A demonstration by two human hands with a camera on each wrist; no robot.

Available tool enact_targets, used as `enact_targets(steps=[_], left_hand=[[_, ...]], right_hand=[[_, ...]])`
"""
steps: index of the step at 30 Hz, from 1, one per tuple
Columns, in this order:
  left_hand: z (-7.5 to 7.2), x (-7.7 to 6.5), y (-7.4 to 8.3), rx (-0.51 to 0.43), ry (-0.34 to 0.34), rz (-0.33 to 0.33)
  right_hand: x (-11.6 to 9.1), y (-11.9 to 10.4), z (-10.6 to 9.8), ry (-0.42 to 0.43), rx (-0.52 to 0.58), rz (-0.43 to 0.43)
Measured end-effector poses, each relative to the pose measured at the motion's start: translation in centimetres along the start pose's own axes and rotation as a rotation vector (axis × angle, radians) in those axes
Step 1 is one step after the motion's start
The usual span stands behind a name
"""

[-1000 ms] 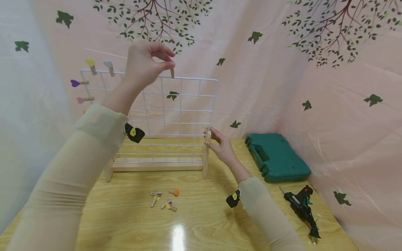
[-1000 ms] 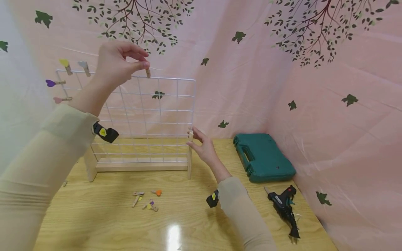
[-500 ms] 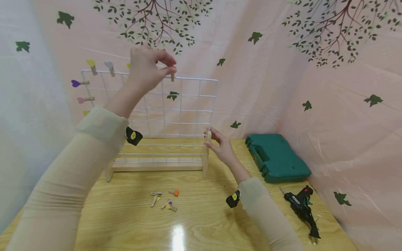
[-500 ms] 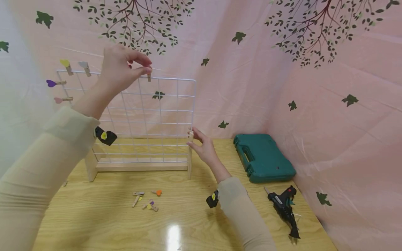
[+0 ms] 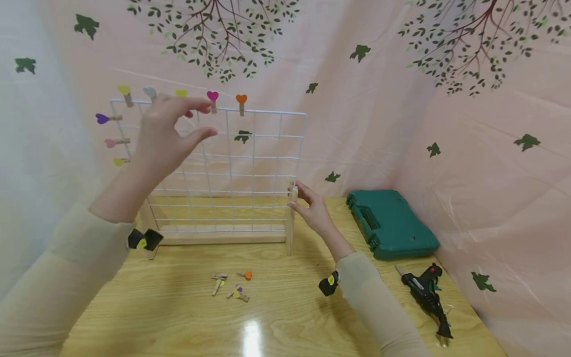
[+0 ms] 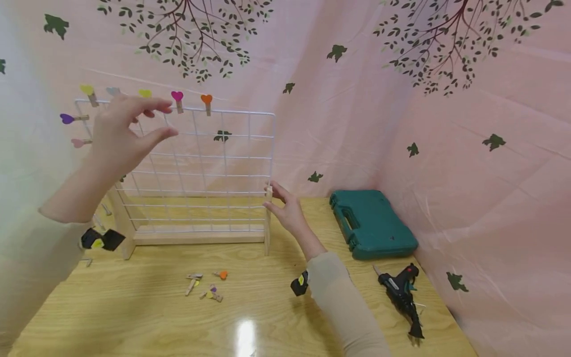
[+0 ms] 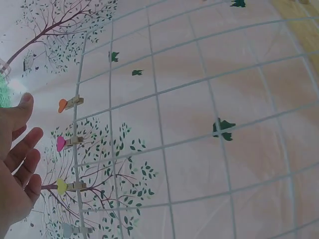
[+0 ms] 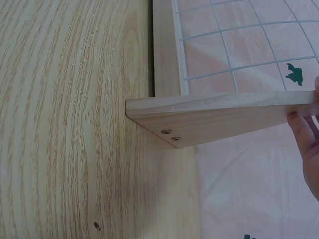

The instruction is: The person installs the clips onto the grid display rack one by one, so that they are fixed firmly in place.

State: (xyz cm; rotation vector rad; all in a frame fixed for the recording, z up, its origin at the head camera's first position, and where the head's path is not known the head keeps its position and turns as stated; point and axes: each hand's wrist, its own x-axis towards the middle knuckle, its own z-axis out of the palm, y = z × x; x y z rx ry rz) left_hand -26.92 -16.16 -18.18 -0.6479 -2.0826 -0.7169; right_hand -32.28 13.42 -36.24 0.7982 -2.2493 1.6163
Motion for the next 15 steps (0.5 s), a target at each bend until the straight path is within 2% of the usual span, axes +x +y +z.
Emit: enact_targets(steps=[3, 7, 10, 15], left_hand=[[-0.3, -2.8, -0.6, -0.008, 0.048, 0.043], [-0.5, -6.7, -2.0, 0.028, 0.075, 0.041], [-0.5, -9.7, -3.5, 0.076, 0.064, 0.002], [-0.3, -14.2, -6.2, 0.079, 0.078, -0.106]], right_hand=[[0.1, 0.0, 0.0, 0.002, -0.005, -0.008], [0.2, 0.0, 0.1, 0.000, -0.009, -0.018], [0.1, 0.1, 0.1, 0.002, -0.010, -0.006], [0.1, 0.2, 0.0, 0.006, -0.012, 0.003]])
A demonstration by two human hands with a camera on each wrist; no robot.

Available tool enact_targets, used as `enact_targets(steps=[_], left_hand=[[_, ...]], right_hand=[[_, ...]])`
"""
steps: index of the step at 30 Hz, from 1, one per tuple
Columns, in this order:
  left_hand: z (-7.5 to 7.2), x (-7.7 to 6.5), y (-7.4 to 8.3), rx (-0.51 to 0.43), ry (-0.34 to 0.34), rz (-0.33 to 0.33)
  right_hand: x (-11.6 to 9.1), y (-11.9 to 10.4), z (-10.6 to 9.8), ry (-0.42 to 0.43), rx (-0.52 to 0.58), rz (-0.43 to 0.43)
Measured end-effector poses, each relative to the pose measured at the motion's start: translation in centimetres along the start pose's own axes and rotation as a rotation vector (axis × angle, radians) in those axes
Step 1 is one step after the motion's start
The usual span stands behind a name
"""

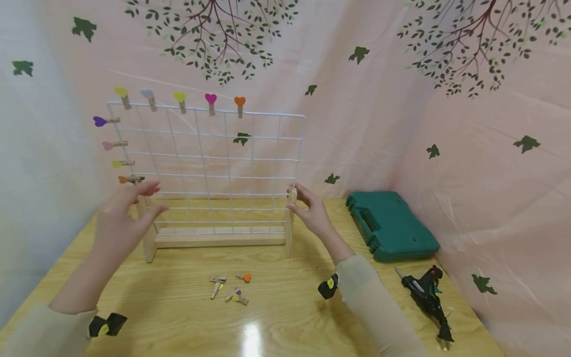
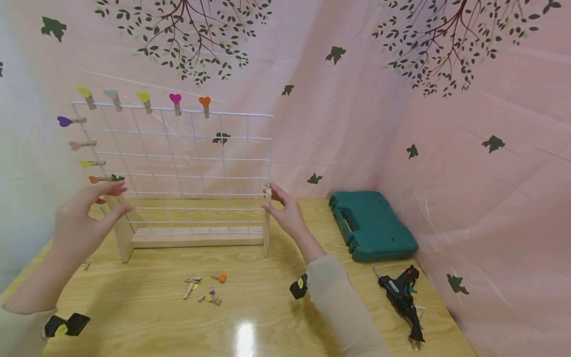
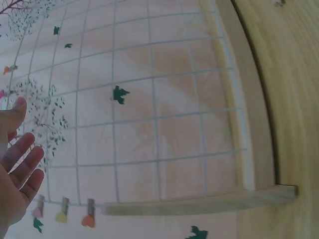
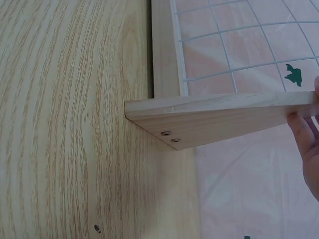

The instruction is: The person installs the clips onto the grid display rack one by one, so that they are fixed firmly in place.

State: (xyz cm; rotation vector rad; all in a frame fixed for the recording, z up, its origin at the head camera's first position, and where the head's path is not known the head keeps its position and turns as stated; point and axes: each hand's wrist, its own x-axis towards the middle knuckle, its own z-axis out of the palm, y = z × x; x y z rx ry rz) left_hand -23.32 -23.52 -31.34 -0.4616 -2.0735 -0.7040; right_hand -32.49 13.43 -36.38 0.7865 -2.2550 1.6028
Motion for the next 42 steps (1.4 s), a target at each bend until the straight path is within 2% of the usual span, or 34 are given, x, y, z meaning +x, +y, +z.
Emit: enact_targets(steps=[4, 7, 10, 13, 17, 20, 25, 29, 37, 42], left_hand=[[-0.2, -2.6, -2.3, -0.028, 0.028, -0.091], [-0.4, -3.9, -4.0, -0.032, 0.042, -0.159], [-0.4, -4.7, -5.5, -0.020, 0.028, -0.242], [-0.3, -5.2, -7.0, -0.003, -0.024, -0.333], [0.2, -5.1, -9.1, -0.013, -0.138, -0.421], [0.7, -4.6, -10.6, -0.093, -0.251, -0.459], [1.3, -3.7, -12.4, -0.204, -0.416, -0.500], [1.7, -3.3, -12.8, -0.242, -0.481, -0.513], [1.7, -3.4, -12.7, -0.264, -0.477, -0.498], [1.8, -4.1, -12.6, -0.218, -0.439, -0.465]], right_hand=[[-0.1, 0.1, 0.0, 0.000, -0.009, -0.002], [-0.1, 0.1, 0.1, 0.003, -0.007, -0.006], [0.0, 0.1, 0.1, 0.005, -0.003, -0.009], [0.0, 0.1, 0.1, 0.004, 0.001, -0.009], [0.0, -0.1, 0.2, 0.004, 0.002, -0.005], [0.0, -0.2, 0.1, 0.005, 0.008, -0.004], [0.0, 0.0, 0.1, -0.002, 0.019, 0.002], [-0.1, 0.1, 0.1, -0.004, 0.017, -0.008], [-0.2, -0.1, 0.2, 0.009, -0.016, -0.029], [-0.3, -0.4, 0.3, 0.003, -0.016, -0.032]])
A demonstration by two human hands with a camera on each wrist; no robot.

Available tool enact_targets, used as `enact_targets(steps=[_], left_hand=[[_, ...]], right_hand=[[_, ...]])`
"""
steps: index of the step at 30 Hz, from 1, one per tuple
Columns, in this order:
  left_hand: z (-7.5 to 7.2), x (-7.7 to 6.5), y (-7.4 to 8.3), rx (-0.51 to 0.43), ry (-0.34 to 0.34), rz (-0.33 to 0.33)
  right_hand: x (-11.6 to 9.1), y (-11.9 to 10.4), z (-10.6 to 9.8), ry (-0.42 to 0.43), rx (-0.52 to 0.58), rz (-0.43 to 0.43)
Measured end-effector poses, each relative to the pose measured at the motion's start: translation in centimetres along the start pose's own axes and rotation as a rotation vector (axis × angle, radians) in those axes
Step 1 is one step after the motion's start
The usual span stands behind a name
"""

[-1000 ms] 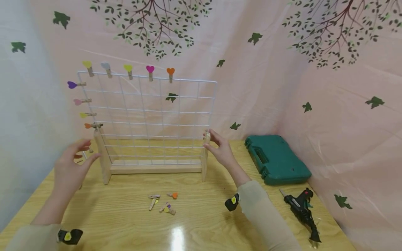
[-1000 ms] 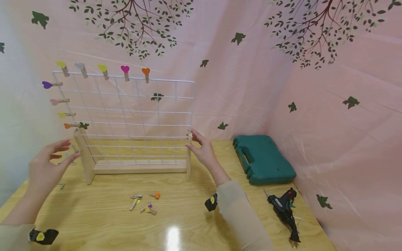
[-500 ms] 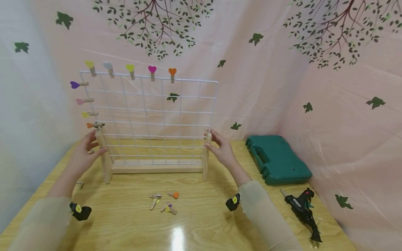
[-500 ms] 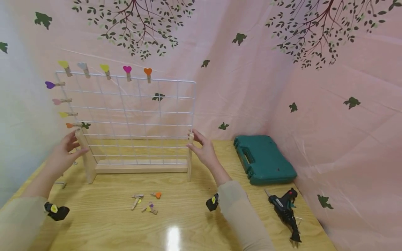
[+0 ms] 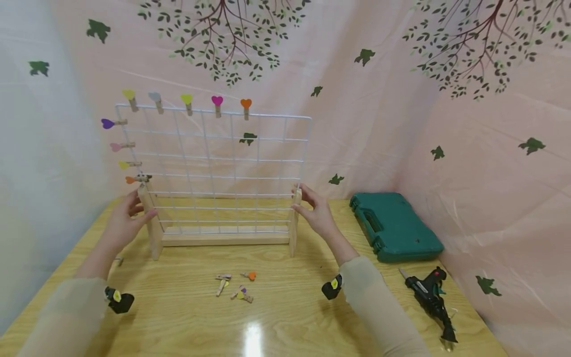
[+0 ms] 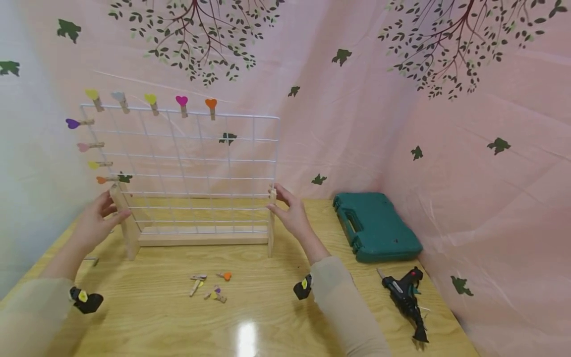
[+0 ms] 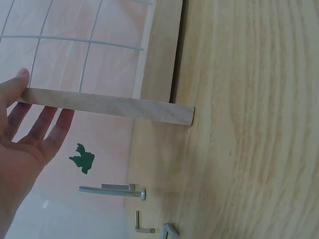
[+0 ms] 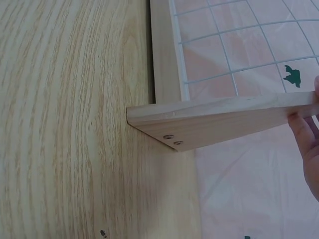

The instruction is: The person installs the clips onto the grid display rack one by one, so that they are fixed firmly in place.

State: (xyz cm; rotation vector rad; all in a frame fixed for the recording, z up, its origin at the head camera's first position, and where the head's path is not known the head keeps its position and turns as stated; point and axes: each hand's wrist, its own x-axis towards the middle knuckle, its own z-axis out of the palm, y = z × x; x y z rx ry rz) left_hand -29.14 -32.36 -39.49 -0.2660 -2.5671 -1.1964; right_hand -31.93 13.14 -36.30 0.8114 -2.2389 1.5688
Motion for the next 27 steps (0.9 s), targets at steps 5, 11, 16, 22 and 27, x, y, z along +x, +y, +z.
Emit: enact_targets(steps=[5, 11, 16, 22, 27], left_hand=[[0.7, -0.4, 0.1, 0.054, 0.107, 0.043], [1.3, -0.9, 0.5, 0.047, 0.227, 0.007], [1.6, -1.0, 0.5, 0.025, 0.287, -0.010], [1.9, -1.1, 0.5, 0.050, 0.314, -0.002], [2.1, -1.0, 0.5, 0.078, 0.338, 0.001]], right_hand=[[-0.2, 0.3, 0.0, 0.013, -0.019, 0.002], [-0.5, 1.7, 0.0, 0.009, -0.085, 0.071], [-0.9, 1.6, -0.5, 0.045, -0.142, 0.085], [-2.6, -0.2, -0.8, 0.121, -0.169, 0.046], [-4.4, -1.6, 0.7, 0.008, -0.213, 0.021]])
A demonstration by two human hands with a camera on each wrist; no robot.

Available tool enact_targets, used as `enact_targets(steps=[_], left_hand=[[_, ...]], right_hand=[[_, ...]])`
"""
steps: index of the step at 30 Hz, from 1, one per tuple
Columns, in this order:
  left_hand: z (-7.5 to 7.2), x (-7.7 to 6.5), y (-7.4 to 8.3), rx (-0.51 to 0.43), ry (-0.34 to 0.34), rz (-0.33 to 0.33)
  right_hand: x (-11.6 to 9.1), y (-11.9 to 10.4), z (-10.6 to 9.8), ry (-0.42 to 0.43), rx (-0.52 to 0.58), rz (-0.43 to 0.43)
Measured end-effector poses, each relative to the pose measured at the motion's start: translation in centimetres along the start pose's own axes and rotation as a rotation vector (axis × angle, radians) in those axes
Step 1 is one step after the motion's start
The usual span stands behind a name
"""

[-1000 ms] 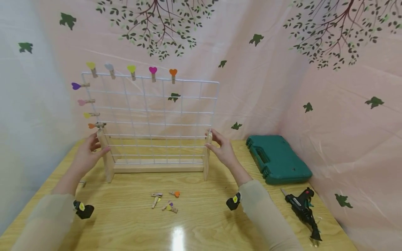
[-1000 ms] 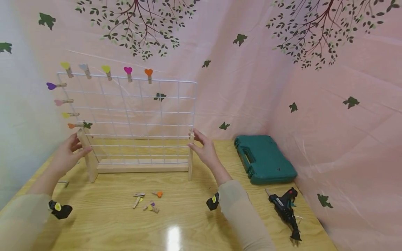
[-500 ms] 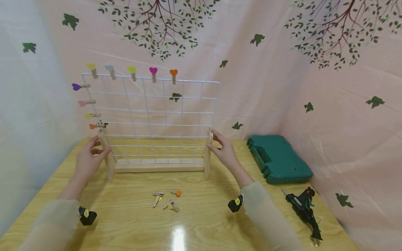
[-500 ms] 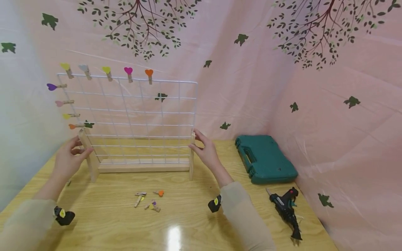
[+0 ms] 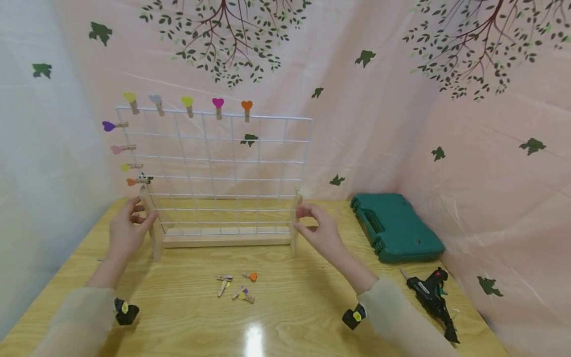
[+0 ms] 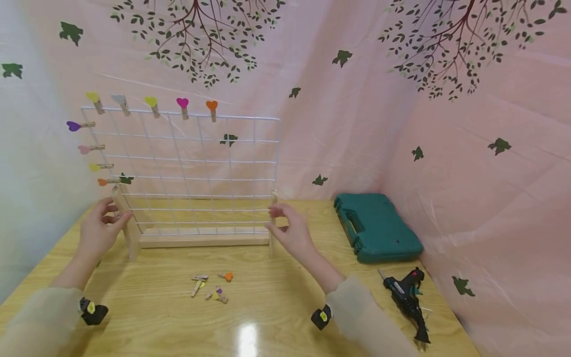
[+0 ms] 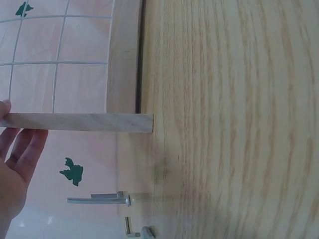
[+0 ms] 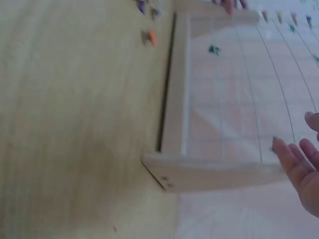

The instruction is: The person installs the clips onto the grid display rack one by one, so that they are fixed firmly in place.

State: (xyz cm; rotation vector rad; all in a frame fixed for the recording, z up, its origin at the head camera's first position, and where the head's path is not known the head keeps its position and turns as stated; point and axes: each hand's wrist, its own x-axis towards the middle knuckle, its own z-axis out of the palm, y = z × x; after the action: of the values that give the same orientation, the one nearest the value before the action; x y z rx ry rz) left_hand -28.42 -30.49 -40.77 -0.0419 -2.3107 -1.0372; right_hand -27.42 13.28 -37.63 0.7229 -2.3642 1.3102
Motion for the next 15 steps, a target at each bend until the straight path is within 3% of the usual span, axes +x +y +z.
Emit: enact_targets(steps=[8, 15], left_hand=[[0.1, 0.0, 0.1, 0.017, -0.004, -0.030], [0.0, -0.2, 0.1, 0.025, 0.011, -0.031]], right_hand=[[-2.5, -0.1, 4.6, -0.333, -0.057, -0.043], [-2.9, 1.3, 8.1, -0.574, -0.153, -0.067]])
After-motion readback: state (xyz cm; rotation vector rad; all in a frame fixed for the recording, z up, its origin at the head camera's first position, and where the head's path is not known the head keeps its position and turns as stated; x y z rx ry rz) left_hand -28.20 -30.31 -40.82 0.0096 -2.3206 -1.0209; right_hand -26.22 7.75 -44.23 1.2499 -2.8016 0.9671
